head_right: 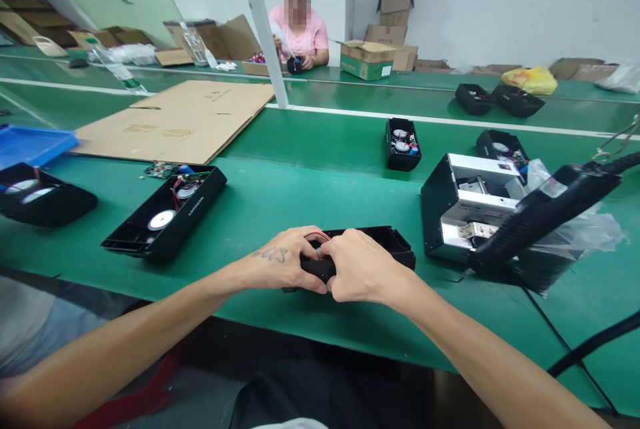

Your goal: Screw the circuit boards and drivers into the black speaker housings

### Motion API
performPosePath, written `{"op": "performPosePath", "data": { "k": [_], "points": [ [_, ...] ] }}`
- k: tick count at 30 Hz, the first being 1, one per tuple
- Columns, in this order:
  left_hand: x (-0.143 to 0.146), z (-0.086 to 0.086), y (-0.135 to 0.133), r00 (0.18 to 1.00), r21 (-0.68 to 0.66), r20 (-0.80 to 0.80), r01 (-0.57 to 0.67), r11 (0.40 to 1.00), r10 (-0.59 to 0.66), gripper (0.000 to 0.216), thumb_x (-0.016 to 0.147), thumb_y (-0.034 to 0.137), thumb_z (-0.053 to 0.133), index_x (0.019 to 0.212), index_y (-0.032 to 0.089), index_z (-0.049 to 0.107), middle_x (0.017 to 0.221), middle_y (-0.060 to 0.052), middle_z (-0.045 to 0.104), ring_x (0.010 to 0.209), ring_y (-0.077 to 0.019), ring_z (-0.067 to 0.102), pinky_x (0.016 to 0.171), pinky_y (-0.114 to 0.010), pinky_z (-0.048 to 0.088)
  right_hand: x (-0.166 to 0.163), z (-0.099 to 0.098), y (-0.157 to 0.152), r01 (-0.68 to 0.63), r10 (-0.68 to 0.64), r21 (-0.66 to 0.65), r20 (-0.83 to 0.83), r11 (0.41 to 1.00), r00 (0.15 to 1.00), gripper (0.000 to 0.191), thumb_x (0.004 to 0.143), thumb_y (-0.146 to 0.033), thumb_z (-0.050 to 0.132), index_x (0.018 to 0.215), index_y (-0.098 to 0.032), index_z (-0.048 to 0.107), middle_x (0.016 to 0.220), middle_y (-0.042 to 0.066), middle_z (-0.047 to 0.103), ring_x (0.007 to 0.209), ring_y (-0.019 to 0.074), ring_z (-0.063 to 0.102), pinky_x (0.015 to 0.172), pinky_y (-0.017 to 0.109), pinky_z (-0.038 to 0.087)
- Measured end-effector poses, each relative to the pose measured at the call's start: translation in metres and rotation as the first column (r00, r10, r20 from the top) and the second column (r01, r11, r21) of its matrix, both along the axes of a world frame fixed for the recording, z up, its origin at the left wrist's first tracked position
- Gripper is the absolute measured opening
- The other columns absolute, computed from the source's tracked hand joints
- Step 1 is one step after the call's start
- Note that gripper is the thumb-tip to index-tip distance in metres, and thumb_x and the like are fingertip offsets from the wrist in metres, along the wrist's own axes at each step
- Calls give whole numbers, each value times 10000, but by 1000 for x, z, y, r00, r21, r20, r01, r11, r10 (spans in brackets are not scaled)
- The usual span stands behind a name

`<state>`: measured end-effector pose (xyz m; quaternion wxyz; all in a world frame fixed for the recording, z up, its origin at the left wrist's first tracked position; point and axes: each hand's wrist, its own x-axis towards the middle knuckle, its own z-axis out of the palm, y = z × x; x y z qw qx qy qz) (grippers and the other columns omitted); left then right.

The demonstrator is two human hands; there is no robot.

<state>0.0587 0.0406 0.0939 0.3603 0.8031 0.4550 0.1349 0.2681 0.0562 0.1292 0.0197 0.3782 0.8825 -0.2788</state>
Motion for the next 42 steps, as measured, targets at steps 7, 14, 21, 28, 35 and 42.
{"op": "performPosePath", "data": {
  "k": [7, 14, 21, 28, 35, 42],
  "points": [
    [1, 2, -5, 996, 140, -63, 72, 988, -63, 186, 756, 415, 984, 810, 276, 873, 1311, 13, 756, 1244, -307, 685, 1059, -398, 485, -1, -23, -11, -39, 42, 147, -19, 988, 999, 200, 754, -162, 750, 936, -203, 823, 801, 65, 791, 756, 247, 716, 758, 361, 451],
    [-1, -32, -35, 975, 501, -181, 203, 841, -127, 194, 797, 336, 971, 931, 264, 850, 1339, -13, 761, 1486, -439, 466, 1251, -638, 322, 55, -9, -50, 327, -92, 410, -497, 851, 863, 335, 946, -179, 711, 1266, -267, 756, 1094, 68, 824, 983, 265, 765, 933, 427, 565],
    [-4, -54, -41, 993, 630, -67, 121, 767, -101, 250, 869, 408, 923, 795, 236, 758, 1314, 25, 759, 1558, -398, 395, 1267, -560, 312, 166, -38, -11, 991, -446, 27, -891, 130, 83, 664, 908, -553, 790, 1445, -202, 620, 1342, 155, 698, 1149, 335, 693, 1006, 526, 547],
    [-5, -61, -34, 994, 679, 25, 63, 731, -110, 295, 880, 460, 903, 769, 260, 717, 1284, 48, 772, 1545, -332, 419, 1260, -491, 296, 173, -62, -8, 872, -480, -293, -874, 392, -78, 400, 774, -449, 914, 962, -223, 644, 717, -44, 668, 575, 161, 604, 637, 348, 531],
    [11, -65, -22, 991, 692, -14, 107, 714, -134, 271, 840, 444, 922, 747, 271, 736, 1277, 46, 777, 1515, -352, 439, 1219, -518, 338, 172, -26, -5, 757, -356, -330, -924, 564, -137, 448, 802, -354, 911, 1074, -272, 565, 630, -124, 601, 474, 114, 552, 552, 278, 486],
    [17, -62, -21, 990, 663, 7, 100, 742, -139, 267, 829, 437, 943, 755, 270, 748, 1288, 60, 780, 1502, -349, 455, 1229, -504, 316, 173, 7, 32, 895, -194, -114, -980, 430, -32, 398, 834, -408, 899, 1009, -257, 576, 589, -114, 606, 438, 124, 557, 531, 290, 492]
  ]
}}
